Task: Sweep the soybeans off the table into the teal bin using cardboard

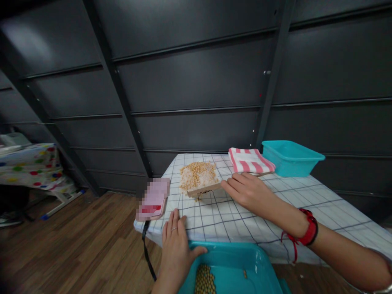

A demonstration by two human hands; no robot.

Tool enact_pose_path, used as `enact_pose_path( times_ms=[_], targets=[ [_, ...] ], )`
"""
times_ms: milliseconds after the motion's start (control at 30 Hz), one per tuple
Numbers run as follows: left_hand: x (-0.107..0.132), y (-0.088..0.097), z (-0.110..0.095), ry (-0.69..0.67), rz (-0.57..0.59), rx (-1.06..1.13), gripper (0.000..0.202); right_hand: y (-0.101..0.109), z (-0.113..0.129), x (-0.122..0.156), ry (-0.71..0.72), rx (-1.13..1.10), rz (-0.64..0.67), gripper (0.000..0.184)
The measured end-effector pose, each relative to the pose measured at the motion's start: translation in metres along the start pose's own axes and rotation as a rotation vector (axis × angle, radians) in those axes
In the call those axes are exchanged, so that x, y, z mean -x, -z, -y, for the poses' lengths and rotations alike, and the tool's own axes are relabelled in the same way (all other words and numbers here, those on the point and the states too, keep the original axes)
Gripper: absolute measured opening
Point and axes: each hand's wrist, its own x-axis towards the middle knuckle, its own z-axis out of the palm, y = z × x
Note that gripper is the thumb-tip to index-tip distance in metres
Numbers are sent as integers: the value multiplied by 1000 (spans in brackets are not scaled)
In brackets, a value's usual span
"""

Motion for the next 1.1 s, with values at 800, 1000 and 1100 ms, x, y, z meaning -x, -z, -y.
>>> enact_pose_path(
  times_ms=[800, 1000, 1100],
  targets=[
    [-3, 7, -4, 27, 67, -24, 86, 8, -2, 8, -4, -14, -34, 28],
    [-4, 10, -4, 33, 96, -15, 85, 17, 0, 16, -5, -19, -52, 30],
    [-5, 11, -5, 36, 98, -13, 84, 20, -3, 17, -13, -5, -71, 29]
  ],
)
